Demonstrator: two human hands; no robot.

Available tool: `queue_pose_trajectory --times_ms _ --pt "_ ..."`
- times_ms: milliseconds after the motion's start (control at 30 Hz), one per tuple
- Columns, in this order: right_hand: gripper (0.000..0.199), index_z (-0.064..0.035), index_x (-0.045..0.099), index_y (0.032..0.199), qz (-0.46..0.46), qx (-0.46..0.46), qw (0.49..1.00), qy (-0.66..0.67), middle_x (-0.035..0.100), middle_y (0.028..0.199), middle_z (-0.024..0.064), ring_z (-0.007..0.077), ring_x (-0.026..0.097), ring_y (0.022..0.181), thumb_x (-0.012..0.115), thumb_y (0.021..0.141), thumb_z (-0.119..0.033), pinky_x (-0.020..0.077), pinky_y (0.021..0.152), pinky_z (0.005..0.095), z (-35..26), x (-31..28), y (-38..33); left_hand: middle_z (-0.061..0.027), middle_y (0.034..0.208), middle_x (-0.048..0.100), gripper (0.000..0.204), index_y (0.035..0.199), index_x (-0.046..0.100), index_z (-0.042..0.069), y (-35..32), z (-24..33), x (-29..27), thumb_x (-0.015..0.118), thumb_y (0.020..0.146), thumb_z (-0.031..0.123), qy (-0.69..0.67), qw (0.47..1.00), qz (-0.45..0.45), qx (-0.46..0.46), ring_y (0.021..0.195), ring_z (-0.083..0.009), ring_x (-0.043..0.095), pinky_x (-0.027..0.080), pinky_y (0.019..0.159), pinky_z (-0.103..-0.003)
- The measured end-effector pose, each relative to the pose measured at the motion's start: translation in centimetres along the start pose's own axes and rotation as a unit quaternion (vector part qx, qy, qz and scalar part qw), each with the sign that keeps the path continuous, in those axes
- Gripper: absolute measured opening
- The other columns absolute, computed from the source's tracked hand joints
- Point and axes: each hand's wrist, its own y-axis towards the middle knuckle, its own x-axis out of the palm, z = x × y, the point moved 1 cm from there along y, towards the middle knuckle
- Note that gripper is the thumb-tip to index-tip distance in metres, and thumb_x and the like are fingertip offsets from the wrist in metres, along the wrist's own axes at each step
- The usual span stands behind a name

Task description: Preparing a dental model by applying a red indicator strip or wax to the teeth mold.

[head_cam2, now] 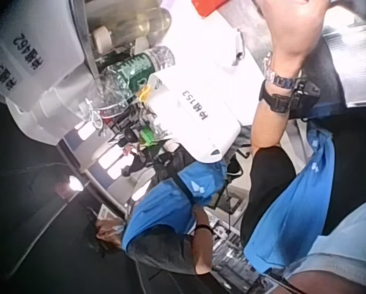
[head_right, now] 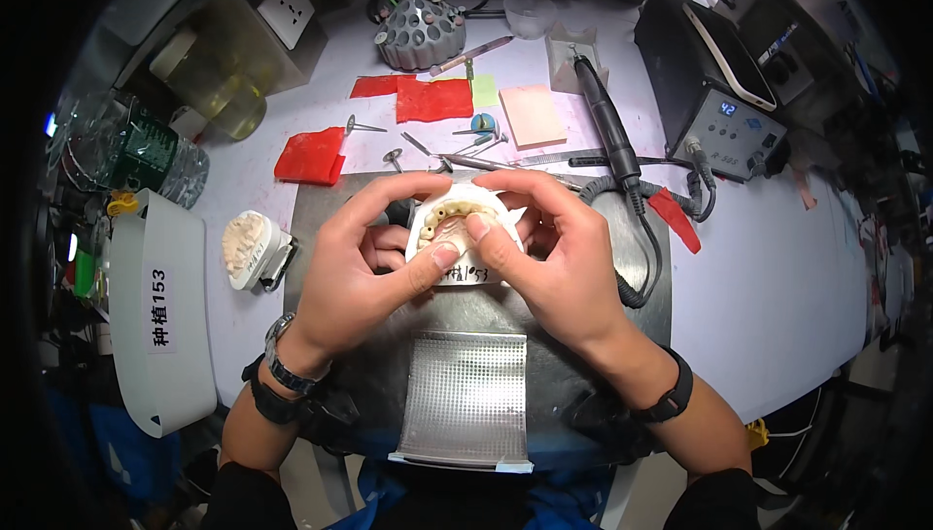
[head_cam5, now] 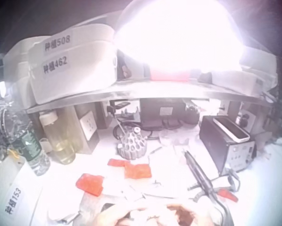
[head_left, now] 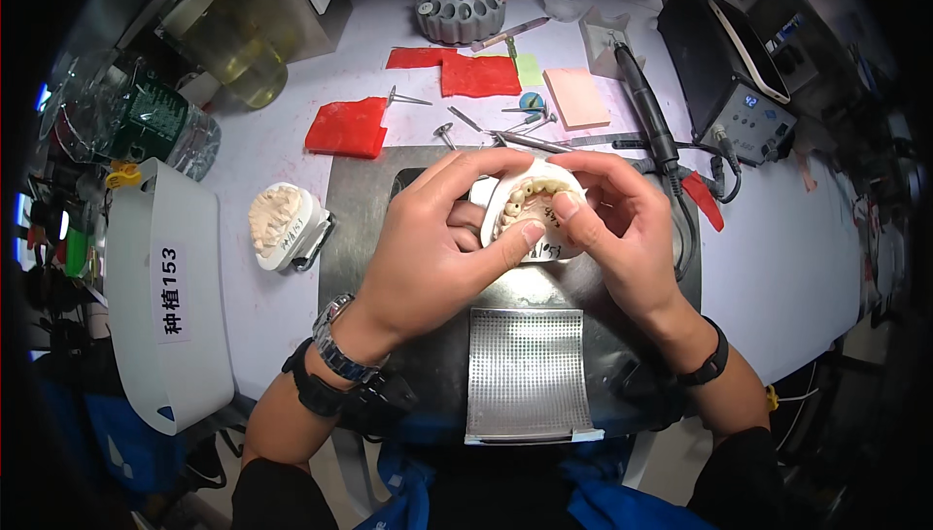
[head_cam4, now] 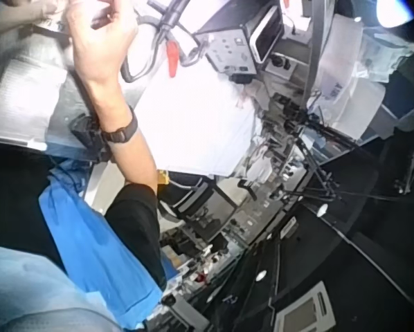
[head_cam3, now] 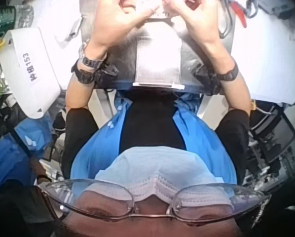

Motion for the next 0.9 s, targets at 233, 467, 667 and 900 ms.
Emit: queue_pose_trajectory --times_ms 233,467,667,900 --pt "0.030 0.0017 0.071 0.107 -0.017 -0.008 0.975 -0.220 0.065 0.091 0.0132 0.0213 0.064 0.075 0.073 0.083 -0.017 0.0516 0.068 0.0328 0.4 -0.3 0.2 -0.0087 0.094 0.069 0.033 0.114 0.068 -0.001 -0.3 -0.6 1.1 0.077 0.085 0.013 0.267 0.960 0.033 0.075 0.074 -0.0098 0.064 0.049 0.059 -0.024" --pt "0.031 0.0022 0.071 0.112 -0.053 -0.088 0.960 -0.260 0.068 0.095 0.0160 0.0280 0.067 0.082 0.071 0.086 -0.014 0.0535 0.074 0.0363 0.7 0.1 0.5 -0.0130 0.095 0.069 0.030 0.108 0.068 0.001 -0.5 -1.0 0.7 0.075 0.083 0.016 0.393 0.912 0.049 0.109 0.086 -0.0278 0.065 0.052 0.079 -0.036" --pt "0.035 0.0017 0.067 0.117 -0.055 -0.122 0.959 -0.249 0.069 0.094 0.0169 0.0305 0.067 0.083 0.072 0.085 -0.012 0.0533 0.078 0.0378 1.3 0.2 0.2 -0.0143 0.107 0.068 0.028 0.109 0.066 0.000 0.1 -1.8 1.0 0.070 0.084 0.012 0.338 0.921 0.046 0.187 0.094 -0.0283 0.065 0.052 0.080 -0.036" --pt "0.022 0.0019 0.062 0.094 -0.039 -0.117 0.939 -0.320 0.064 0.084 0.0137 0.0285 0.065 0.078 0.073 0.082 -0.012 0.0540 0.072 0.0362 0.6 0.3 0.2 -0.0093 0.095 0.063 0.022 0.103 0.066 0.001 0.2 -2.3 1.1 0.070 0.083 0.008 0.315 0.937 0.051 0.143 0.076 -0.0193 0.059 0.048 0.065 -0.030"
